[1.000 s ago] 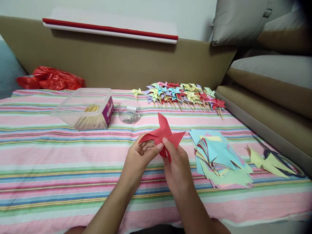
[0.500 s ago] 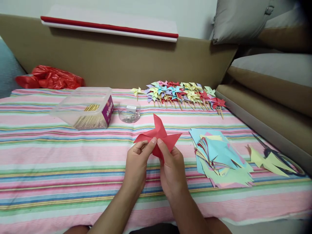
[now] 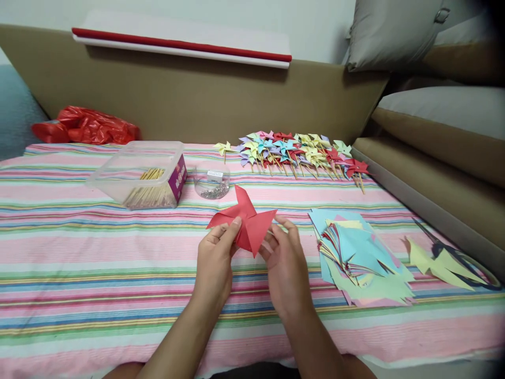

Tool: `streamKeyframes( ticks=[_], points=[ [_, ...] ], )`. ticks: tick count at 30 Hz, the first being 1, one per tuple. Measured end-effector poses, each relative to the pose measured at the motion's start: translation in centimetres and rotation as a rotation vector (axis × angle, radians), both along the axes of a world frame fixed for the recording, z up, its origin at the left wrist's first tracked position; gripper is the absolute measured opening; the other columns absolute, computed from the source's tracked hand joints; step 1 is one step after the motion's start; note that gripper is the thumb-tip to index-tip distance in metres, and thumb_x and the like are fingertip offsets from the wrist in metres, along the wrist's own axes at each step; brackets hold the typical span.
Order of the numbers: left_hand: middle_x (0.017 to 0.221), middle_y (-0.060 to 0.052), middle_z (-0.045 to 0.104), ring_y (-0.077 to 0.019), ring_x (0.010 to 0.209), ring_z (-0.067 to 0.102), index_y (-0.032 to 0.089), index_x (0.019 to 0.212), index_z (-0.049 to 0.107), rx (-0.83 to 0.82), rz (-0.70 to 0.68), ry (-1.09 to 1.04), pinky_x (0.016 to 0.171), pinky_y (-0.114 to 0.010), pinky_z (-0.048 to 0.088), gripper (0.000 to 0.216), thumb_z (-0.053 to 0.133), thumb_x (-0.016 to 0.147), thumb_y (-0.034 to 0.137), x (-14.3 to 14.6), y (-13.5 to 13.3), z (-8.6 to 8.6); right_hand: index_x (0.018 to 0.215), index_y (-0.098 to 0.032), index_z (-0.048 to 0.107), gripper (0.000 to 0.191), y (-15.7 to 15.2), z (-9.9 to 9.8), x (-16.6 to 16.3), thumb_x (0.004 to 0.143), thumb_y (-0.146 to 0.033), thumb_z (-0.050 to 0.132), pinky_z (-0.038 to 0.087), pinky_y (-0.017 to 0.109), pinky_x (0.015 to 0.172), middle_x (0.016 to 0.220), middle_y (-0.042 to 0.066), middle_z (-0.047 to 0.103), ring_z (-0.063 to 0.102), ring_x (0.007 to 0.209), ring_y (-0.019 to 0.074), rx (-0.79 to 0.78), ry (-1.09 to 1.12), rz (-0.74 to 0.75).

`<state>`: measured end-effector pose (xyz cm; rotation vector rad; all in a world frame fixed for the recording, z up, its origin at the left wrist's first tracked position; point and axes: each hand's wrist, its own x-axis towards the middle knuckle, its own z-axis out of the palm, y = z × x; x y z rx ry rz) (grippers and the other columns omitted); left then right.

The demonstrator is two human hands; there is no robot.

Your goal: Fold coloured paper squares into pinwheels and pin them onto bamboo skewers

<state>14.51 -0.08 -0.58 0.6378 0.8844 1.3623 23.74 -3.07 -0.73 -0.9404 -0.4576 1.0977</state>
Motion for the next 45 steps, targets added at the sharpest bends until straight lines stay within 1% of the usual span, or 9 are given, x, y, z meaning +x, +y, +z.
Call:
streamKeyframes(
  ticks=[2,4,7,12,17,23,32,40,45],
  points=[
    [0.070,0.000,0.069,-0.0099,0.064,0.058,0.014,0.069,0.071,-0.009,0.005,-0.029,0.064,-0.021,0.050,0.024,0.087,0.070,0.033,-0.5,0.3,0.2,0.120,-0.030,0.050,0.040,-0.1,0.0,0.9,0.084,-0.031,0.067,0.054,0.037,0.085,0.114,0.004,0.069,0.069,0.096,0.0188,0.031,-0.148,-0.014],
    [0.068,0.001,0.068,-0.0094,0.062,0.058,0.015,0.069,0.071,-0.012,0.013,-0.046,0.061,-0.020,0.050,0.024,0.087,0.069,0.032,-0.9,0.6,0.4,0.122,-0.030,0.052,0.042,-0.3,0.1,1.5,0.084,-0.025,0.068,0.052,0.039,0.094,0.125,0.006,0.065,0.067,0.105,0.0197,0.075,-0.371,0.025],
    [0.070,0.000,0.069,-0.0095,0.064,0.059,0.015,0.072,0.072,-0.012,0.018,-0.048,0.060,-0.019,0.050,0.022,0.087,0.070,0.031,-1.3,0.7,0.5,0.119,-0.029,0.061,0.032,-0.6,0.1,2.0,0.088,-0.022,0.065,0.052,0.040,0.097,0.126,0.006,0.064,0.063,0.113,0.0213,0.129,-0.593,0.124],
    [0.067,0.001,0.067,-0.0087,0.062,0.056,0.013,0.073,0.071,0.015,0.048,0.017,0.061,-0.019,0.048,0.025,0.087,0.070,0.033,-1.2,0.6,0.6,0.096,-0.026,0.076,0.012,-0.7,0.1,1.8,0.087,-0.025,0.068,0.053,0.039,0.097,0.119,0.006,0.062,0.060,0.115,0.0231,0.192,-0.735,0.145],
    [0.066,0.003,0.064,-0.0085,0.060,0.054,0.015,0.073,0.068,0.074,0.079,0.159,0.059,-0.020,0.044,0.028,0.085,0.072,0.036,-1.2,0.4,0.6,0.088,-0.024,0.077,0.009,-0.7,0.8,1.7,0.088,-0.029,0.069,0.055,0.032,0.089,0.103,0.004,0.061,0.061,0.102,0.0193,0.167,-0.651,0.137],
    [0.064,0.004,0.061,-0.0105,0.061,0.052,0.017,0.068,0.063,0.171,0.022,0.273,0.059,-0.022,0.041,0.027,0.082,0.076,0.036,-1.3,0.1,0.4,0.085,-0.023,0.075,0.011,-0.5,0.8,1.6,0.088,-0.032,0.070,0.053,0.028,0.078,0.090,0.000,0.059,0.061,0.086,0.0151,0.132,-0.502,0.126],
    [0.059,0.005,0.048,-0.0092,0.059,0.043,0.018,0.062,0.051,0.217,-0.049,0.369,0.056,-0.021,0.038,0.038,0.078,0.080,0.036,-0.8,-0.3,0.7,0.086,-0.022,0.073,0.015,-0.1,-0.5,1.3,0.085,-0.036,0.074,0.053,0.031,0.083,0.095,0.002,0.066,0.064,0.091,0.0168,0.082,-0.390,0.028],
    [0.061,0.003,0.057,-0.0109,0.059,0.049,0.018,0.062,0.056,0.198,-0.053,0.377,0.057,-0.023,0.042,0.034,0.079,0.079,0.037,-0.7,-0.5,0.7,0.082,-0.020,0.070,0.016,0.0,-0.5,0.7,0.083,-0.035,0.075,0.054,0.030,0.081,0.094,0.002,0.065,0.064,0.088,0.0165,0.061,-0.386,-0.054],
    [0.061,0.003,0.056,-0.0099,0.059,0.048,0.017,0.063,0.056,0.190,-0.056,0.374,0.057,-0.022,0.041,0.034,0.080,0.078,0.037,-0.6,-0.5,0.6,0.080,-0.020,0.068,0.016,0.0,-0.3,0.5,0.081,-0.034,0.076,0.054,0.031,0.079,0.092,0.002,0.065,0.064,0.086,0.0167,0.066,-0.390,-0.069]
  ],
)
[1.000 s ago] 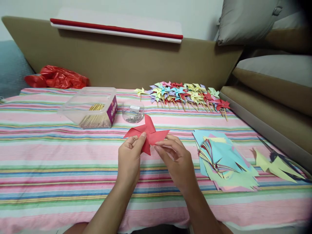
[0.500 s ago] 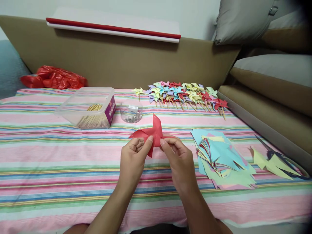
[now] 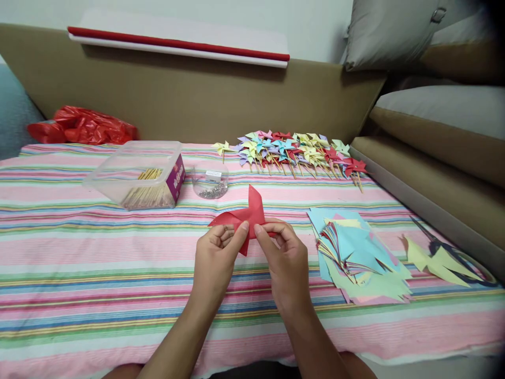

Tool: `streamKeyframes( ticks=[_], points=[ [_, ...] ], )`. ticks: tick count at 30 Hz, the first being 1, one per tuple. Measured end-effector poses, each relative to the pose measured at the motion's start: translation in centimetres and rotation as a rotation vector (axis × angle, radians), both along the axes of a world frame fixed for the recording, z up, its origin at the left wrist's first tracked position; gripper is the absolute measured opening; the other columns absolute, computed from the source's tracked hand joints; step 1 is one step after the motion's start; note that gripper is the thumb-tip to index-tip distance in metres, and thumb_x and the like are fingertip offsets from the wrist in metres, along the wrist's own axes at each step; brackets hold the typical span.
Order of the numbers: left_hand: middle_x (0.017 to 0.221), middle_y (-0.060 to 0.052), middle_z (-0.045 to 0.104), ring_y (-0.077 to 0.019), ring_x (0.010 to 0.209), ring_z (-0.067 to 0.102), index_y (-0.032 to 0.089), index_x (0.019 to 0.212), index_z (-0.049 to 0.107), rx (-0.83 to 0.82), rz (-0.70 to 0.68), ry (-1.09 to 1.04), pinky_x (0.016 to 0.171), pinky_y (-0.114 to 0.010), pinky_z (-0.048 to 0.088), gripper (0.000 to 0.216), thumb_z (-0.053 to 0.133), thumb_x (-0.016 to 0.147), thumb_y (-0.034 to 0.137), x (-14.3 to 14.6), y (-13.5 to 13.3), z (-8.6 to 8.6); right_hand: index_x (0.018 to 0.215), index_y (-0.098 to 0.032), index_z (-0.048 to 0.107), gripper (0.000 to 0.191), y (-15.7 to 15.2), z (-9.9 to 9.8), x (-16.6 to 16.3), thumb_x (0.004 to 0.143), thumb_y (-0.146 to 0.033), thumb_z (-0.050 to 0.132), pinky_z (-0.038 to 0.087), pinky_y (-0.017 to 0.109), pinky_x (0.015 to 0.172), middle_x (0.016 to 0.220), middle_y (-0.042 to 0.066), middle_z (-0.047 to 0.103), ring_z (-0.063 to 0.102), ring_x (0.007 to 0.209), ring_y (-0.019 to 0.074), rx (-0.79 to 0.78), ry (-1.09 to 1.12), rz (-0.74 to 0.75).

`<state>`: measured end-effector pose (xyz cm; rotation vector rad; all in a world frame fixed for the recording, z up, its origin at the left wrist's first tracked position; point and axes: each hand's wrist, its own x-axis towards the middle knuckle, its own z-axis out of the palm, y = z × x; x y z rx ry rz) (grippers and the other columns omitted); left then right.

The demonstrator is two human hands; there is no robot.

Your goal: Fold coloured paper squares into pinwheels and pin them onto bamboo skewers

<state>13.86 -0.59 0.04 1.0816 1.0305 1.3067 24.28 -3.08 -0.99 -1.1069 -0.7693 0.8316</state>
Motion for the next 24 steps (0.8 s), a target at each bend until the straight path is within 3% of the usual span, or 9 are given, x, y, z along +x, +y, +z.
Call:
streamKeyframes(
  ticks=[16,24],
  points=[
    [0.059,0.004,0.048,-0.0094,0.060,0.043,0.016,0.062,0.057,-0.011,-0.031,0.021,0.056,-0.022,0.037,0.036,0.079,0.079,0.038,-0.06,-0.24,0.05,0.078,-0.019,0.064,0.018,0.04,0.12,-0.32,0.079,-0.031,0.078,0.054,0.026,0.074,0.095,0.001,0.062,0.063,0.084,0.0144,0.001,0.040,-0.008],
    [0.065,0.002,0.058,-0.0104,0.064,0.048,0.015,0.072,0.066,-0.051,-0.082,-0.068,0.061,-0.022,0.040,0.027,0.077,0.082,0.037,-0.18,-0.18,-0.17,0.079,-0.019,0.065,0.020,0.00,0.12,-0.24,0.080,-0.035,0.077,0.052,0.026,0.070,0.087,0.000,0.061,0.062,0.077,0.0131,-0.001,0.026,0.005]
  ],
)
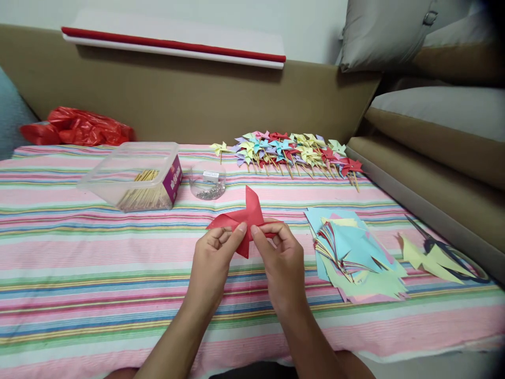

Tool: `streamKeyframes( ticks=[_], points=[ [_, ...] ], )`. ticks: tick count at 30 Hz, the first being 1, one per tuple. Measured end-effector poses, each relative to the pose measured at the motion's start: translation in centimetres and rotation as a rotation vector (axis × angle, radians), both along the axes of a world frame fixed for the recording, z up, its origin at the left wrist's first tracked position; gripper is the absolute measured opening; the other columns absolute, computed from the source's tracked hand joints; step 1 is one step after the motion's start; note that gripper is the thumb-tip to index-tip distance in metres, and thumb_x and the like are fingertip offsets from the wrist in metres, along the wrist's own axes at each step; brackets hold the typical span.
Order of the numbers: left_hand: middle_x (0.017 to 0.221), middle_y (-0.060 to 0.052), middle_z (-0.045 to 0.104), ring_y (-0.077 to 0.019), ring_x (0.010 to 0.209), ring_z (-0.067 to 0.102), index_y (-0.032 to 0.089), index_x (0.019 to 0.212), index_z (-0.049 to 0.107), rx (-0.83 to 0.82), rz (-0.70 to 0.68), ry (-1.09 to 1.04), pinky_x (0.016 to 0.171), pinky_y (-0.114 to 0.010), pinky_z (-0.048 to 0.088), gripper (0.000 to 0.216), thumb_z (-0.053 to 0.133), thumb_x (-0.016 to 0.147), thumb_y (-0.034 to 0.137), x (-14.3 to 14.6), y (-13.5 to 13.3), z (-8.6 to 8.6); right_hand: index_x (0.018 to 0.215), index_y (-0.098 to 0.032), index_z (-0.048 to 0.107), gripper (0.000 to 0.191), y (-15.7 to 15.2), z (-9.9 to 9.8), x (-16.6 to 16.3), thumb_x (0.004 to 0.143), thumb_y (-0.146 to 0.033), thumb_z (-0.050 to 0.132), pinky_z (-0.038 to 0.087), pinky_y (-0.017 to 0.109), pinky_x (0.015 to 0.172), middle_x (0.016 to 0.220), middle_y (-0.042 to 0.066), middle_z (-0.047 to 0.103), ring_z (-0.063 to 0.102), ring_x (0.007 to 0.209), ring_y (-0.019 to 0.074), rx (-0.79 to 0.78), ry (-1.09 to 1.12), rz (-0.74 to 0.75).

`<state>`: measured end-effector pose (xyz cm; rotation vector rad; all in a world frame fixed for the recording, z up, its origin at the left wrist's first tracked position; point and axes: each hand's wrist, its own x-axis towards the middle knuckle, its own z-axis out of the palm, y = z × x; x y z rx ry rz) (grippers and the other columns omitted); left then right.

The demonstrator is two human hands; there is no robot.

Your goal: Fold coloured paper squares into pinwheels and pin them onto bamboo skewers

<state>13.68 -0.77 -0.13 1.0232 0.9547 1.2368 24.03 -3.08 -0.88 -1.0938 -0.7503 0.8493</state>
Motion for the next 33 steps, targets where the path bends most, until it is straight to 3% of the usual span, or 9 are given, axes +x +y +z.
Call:
streamKeyframes(
  ticks=[11,15,25,28,33],
  points=[
    [0.058,0.006,0.040,-0.0113,0.064,0.050,0.016,0.069,0.064,0.030,-0.021,0.053,0.065,-0.023,0.043,0.028,0.078,0.082,0.037,0.1,0.0,-0.2,0.077,-0.019,0.063,0.021,0.1,-0.2,-0.1,0.079,-0.033,0.079,0.054,0.025,0.069,0.090,0.000,0.062,0.063,0.078,0.0131,0.011,0.028,-0.022],
    [0.060,0.004,0.048,-0.0108,0.065,0.051,0.016,0.062,0.057,0.019,-0.021,0.054,0.064,-0.022,0.043,0.036,0.079,0.080,0.039,0.2,0.0,-0.1,0.077,-0.019,0.062,0.021,0.0,-0.2,-0.1,0.079,-0.032,0.079,0.054,0.025,0.067,0.087,-0.001,0.062,0.063,0.074,0.0121,0.003,0.035,-0.025],
    [0.063,0.004,0.060,-0.0084,0.062,0.052,0.015,0.067,0.063,0.012,0.053,0.001,0.059,-0.018,0.043,0.028,0.082,0.078,0.033,0.5,-0.1,0.2,0.076,-0.019,0.063,0.020,0.1,-0.2,-0.4,0.080,-0.034,0.077,0.057,0.027,0.072,0.104,0.003,0.062,0.065,0.086,0.0148,0.007,-0.011,-0.008],
    [0.062,0.005,0.058,-0.0082,0.063,0.052,0.016,0.067,0.062,0.009,0.063,-0.052,0.061,-0.018,0.043,0.027,0.081,0.079,0.032,0.4,0.1,0.0,0.080,-0.020,0.065,0.017,0.0,-0.2,0.0,0.082,-0.034,0.075,0.058,0.031,0.079,0.107,0.005,0.060,0.065,0.096,0.0181,0.028,-0.144,-0.002],
    [0.067,0.003,0.062,-0.0099,0.064,0.053,0.016,0.071,0.062,-0.058,0.030,-0.110,0.063,-0.021,0.045,0.027,0.079,0.080,0.035,-0.2,0.6,-0.1,0.088,-0.024,0.068,0.009,-0.1,-0.2,1.7,0.083,-0.026,0.075,0.054,0.039,0.094,0.119,0.006,0.057,0.060,0.115,0.0229,0.090,-0.580,0.124]
  ],
)
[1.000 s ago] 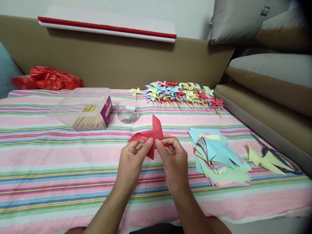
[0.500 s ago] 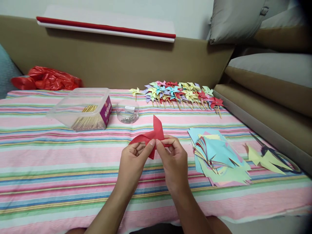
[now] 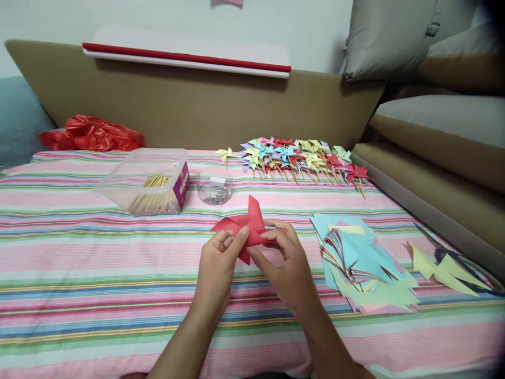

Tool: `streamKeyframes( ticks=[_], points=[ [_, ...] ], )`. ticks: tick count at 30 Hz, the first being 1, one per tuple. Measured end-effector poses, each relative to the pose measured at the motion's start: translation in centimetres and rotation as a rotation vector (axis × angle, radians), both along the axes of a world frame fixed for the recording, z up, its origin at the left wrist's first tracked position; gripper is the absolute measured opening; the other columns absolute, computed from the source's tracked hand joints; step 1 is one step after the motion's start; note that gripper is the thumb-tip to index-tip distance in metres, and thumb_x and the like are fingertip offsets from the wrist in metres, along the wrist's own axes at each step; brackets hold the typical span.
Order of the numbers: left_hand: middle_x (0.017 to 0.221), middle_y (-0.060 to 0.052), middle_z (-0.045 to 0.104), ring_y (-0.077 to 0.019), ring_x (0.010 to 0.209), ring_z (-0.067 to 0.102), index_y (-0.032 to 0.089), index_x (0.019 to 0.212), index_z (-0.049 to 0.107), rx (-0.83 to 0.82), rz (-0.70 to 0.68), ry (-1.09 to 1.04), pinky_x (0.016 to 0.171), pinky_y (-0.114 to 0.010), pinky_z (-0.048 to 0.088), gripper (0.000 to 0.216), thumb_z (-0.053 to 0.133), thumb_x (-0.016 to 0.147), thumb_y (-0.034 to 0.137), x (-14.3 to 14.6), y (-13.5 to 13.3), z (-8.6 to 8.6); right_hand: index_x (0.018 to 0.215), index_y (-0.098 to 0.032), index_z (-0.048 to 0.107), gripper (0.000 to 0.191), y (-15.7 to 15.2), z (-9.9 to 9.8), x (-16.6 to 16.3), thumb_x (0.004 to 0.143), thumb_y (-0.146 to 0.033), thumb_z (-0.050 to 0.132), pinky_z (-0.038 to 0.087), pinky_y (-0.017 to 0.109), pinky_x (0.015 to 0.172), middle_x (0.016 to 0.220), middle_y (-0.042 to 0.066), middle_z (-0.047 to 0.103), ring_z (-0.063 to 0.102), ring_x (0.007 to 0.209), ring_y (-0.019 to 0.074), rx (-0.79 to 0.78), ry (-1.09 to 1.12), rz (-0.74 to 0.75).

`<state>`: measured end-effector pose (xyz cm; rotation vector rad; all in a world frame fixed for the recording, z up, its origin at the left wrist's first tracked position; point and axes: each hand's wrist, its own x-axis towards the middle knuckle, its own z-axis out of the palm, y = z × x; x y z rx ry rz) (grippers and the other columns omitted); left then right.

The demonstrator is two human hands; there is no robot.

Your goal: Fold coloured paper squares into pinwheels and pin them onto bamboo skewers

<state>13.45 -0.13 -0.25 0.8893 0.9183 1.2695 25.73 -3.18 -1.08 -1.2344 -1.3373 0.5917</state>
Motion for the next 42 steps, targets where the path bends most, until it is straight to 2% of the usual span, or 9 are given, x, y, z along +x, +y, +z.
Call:
streamKeyframes(
  ticks=[3,10,15,18,23,28,32,35,42],
  points=[
    [0.061,0.004,0.056,-0.0096,0.060,0.048,0.016,0.065,0.058,-0.007,-0.029,0.035,0.058,-0.021,0.040,0.033,0.079,0.079,0.037,-0.4,0.1,0.1,0.088,-0.025,0.070,0.005,0.1,-0.1,0.8,0.086,-0.028,0.072,0.048,0.043,0.101,0.121,0.006,0.058,0.058,0.119,0.0237,0.015,-0.145,-0.025],
    [0.058,0.004,0.053,-0.0099,0.057,0.046,0.017,0.059,0.053,-0.022,-0.006,0.057,0.056,-0.022,0.038,0.041,0.081,0.074,0.043,-1.1,-0.4,0.2,0.086,-0.027,0.070,0.007,-0.2,-0.7,0.3,0.088,-0.033,0.071,0.048,0.045,0.100,0.119,0.007,0.058,0.056,0.123,0.0261,0.040,-0.207,-0.043],
    [0.060,0.002,0.058,-0.0122,0.056,0.049,0.017,0.064,0.060,0.005,0.050,0.102,0.054,-0.024,0.039,0.034,0.077,0.079,0.043,-2.9,-0.1,0.9,0.110,-0.031,0.067,0.020,-0.5,-1.0,0.6,0.091,-0.037,0.067,0.049,0.046,0.096,0.129,0.008,0.055,0.054,0.123,0.0273,0.085,-0.072,-0.098],
    [0.057,0.001,0.058,-0.0142,0.055,0.049,0.019,0.061,0.059,0.137,0.087,0.300,0.053,-0.026,0.036,0.033,0.073,0.082,0.041,-4.3,0.0,1.2,0.105,-0.027,0.067,0.017,0.9,-0.8,2.0,0.094,-0.039,0.061,0.049,0.046,0.095,0.123,0.009,0.059,0.058,0.116,0.0263,0.107,-0.059,-0.215],
    [0.055,-0.001,0.055,-0.0165,0.055,0.049,0.021,0.056,0.055,0.296,0.063,0.598,0.054,-0.028,0.034,0.038,0.066,0.088,0.039,-6.2,-0.2,1.1,0.100,-0.022,0.066,0.023,7.3,1.4,2.3,0.099,-0.041,0.051,0.052,0.038,0.086,0.107,0.008,0.066,0.064,0.101,0.0230,0.077,-0.390,-0.099],
    [0.060,0.001,0.054,-0.0149,0.059,0.049,0.020,0.063,0.054,0.158,0.017,0.286,0.058,-0.027,0.037,0.035,0.066,0.088,0.040,-7.5,0.2,0.8,0.099,-0.019,0.069,0.022,16.5,3.7,-2.1,0.098,-0.033,0.051,0.048,0.032,0.087,0.103,0.007,0.072,0.065,0.098,0.0205,0.023,-0.610,0.132],
    [0.062,0.002,0.050,-0.0123,0.060,0.045,0.019,0.066,0.054,0.060,-0.037,0.005,0.057,-0.025,0.036,0.034,0.070,0.086,0.041,-7.7,0.0,0.8,0.097,-0.017,0.072,0.014,22.5,3.0,-5.6,0.093,-0.021,0.060,0.051,0.030,0.080,0.098,0.008,0.075,0.067,0.086,0.0174,-0.152,-0.803,0.378],
    [0.060,0.002,0.050,-0.0111,0.058,0.044,0.018,0.066,0.055,-0.026,-0.065,-0.121,0.055,-0.025,0.035,0.037,0.075,0.080,0.046,-7.1,-0.4,0.8,0.091,-0.015,0.070,0.011,25.4,1.7,-6.8,0.091,-0.025,0.068,0.054,0.032,0.076,0.086,0.002,0.072,0.067,0.076,0.0152,-0.306,-0.961,0.525],
    [0.054,0.005,0.044,-0.0106,0.054,0.043,0.018,0.063,0.061,-0.156,0.031,-0.205,0.056,-0.025,0.041,0.040,0.086,0.064,0.049,-5.7,-1.2,0.0,0.095,-0.014,0.069,0.023,28.2,0.4,-7.2,0.095,-0.036,0.064,0.057,0.034,0.076,0.096,0.002,0.071,0.068,0.084,0.0174,-0.462,-1.167,0.563]
  ],
)
